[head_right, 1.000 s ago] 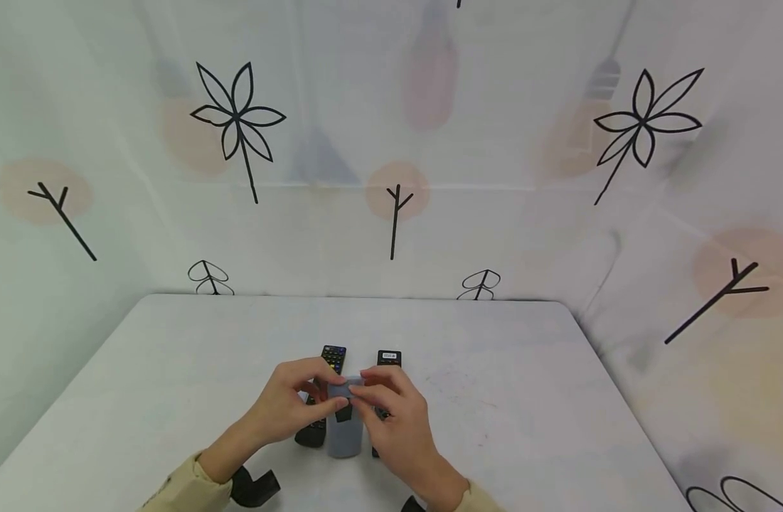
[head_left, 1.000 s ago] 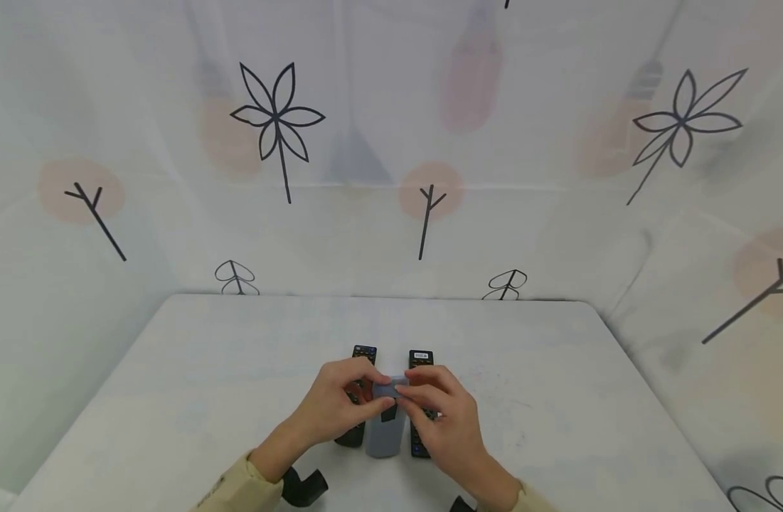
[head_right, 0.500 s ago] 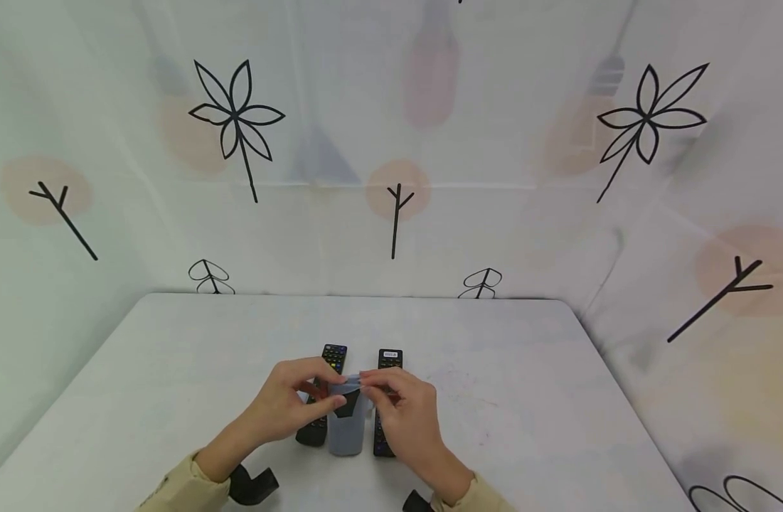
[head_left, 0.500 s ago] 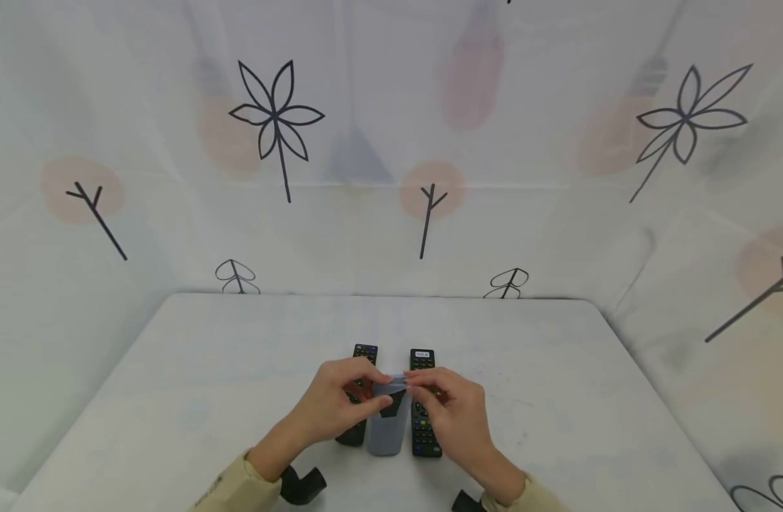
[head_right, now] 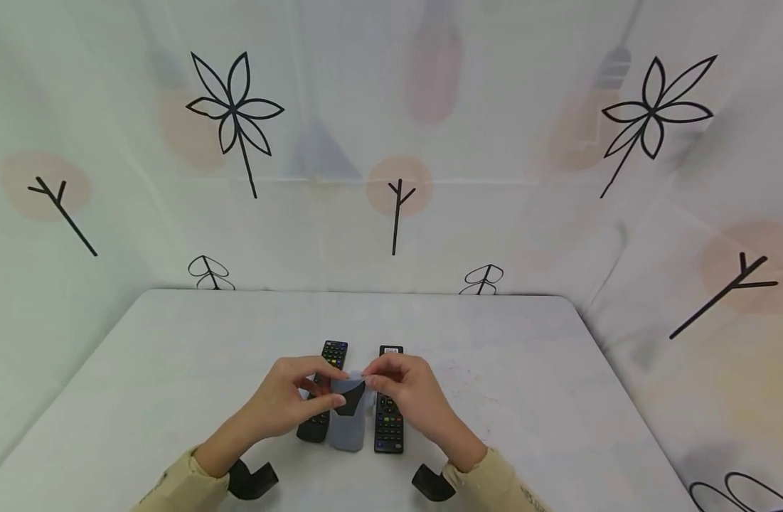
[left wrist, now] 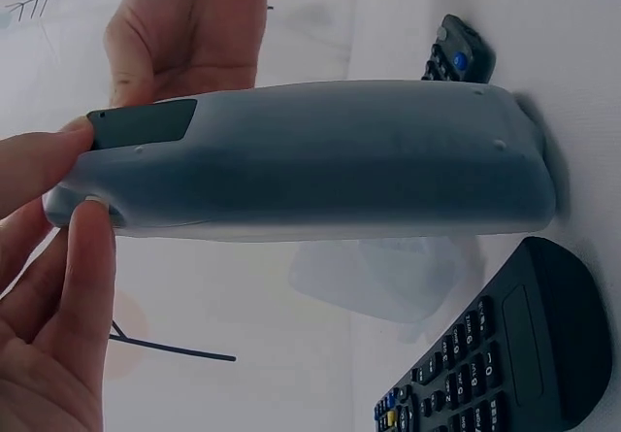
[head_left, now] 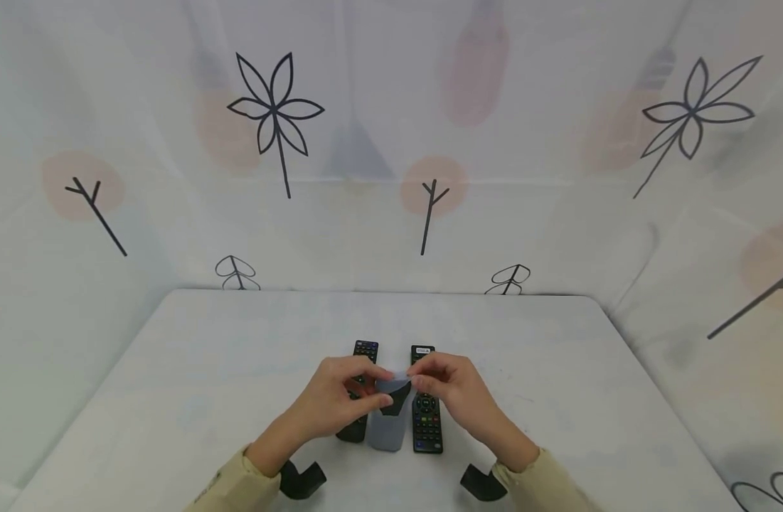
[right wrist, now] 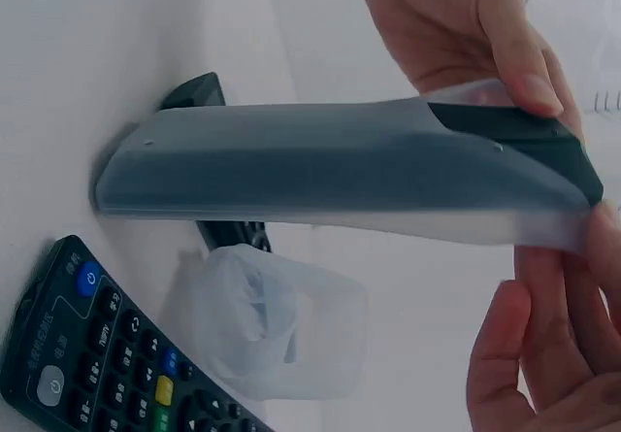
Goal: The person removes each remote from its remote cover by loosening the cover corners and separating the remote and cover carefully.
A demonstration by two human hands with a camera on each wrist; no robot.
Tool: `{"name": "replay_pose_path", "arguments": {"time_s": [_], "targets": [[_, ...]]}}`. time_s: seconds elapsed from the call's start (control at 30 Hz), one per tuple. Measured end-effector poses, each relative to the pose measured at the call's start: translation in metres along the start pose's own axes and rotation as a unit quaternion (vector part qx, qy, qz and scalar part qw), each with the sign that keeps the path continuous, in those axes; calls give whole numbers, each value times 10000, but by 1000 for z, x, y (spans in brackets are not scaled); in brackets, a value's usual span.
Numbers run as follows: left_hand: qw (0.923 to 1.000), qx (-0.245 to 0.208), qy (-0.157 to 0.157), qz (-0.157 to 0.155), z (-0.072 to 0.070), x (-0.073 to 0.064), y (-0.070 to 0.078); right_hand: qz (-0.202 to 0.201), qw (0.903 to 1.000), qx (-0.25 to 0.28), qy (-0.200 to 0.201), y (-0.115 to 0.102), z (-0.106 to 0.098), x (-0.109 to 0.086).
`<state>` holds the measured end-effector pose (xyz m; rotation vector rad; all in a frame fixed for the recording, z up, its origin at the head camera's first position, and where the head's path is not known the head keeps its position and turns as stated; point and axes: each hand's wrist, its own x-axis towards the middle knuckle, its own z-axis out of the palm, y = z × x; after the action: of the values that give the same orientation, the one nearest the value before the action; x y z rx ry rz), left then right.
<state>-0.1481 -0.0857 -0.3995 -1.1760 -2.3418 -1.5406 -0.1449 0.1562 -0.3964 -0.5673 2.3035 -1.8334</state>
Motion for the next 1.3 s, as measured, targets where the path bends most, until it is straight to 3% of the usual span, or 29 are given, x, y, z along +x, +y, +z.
{"name": "replay_pose_path", "arguments": {"time_s": [0.17,0.33,0.67,0.77,0.87,1.03,1.17,1.3], "targets": [[9999,0,-13,-121,0,0,0,513,9975,383,-281,5,-3,6],[9999,42,24,-98,1,1,-2,620,9953,645,-369,11,-2,11],[9997,4,154,-208,-1,1,2,623,9957,652,199,10,-2,8],[9996,14,168,-248,-1,1,1,264,9980,388,434,7,1,3],[9995,97,186,-234,-1,1,2,-573,9955,-70,754,5,6,-3],[9994,277,145,-122,-3,1,2,-1921,9734,-721,1021,3,17,-9],[9985,521,-114,79,-8,1,2,-2316,9576,-1318,1094,3,24,-9],[9925,1003,-595,370,-17,3,7,-2399,9477,-1737,1191,3,29,-10]]}}
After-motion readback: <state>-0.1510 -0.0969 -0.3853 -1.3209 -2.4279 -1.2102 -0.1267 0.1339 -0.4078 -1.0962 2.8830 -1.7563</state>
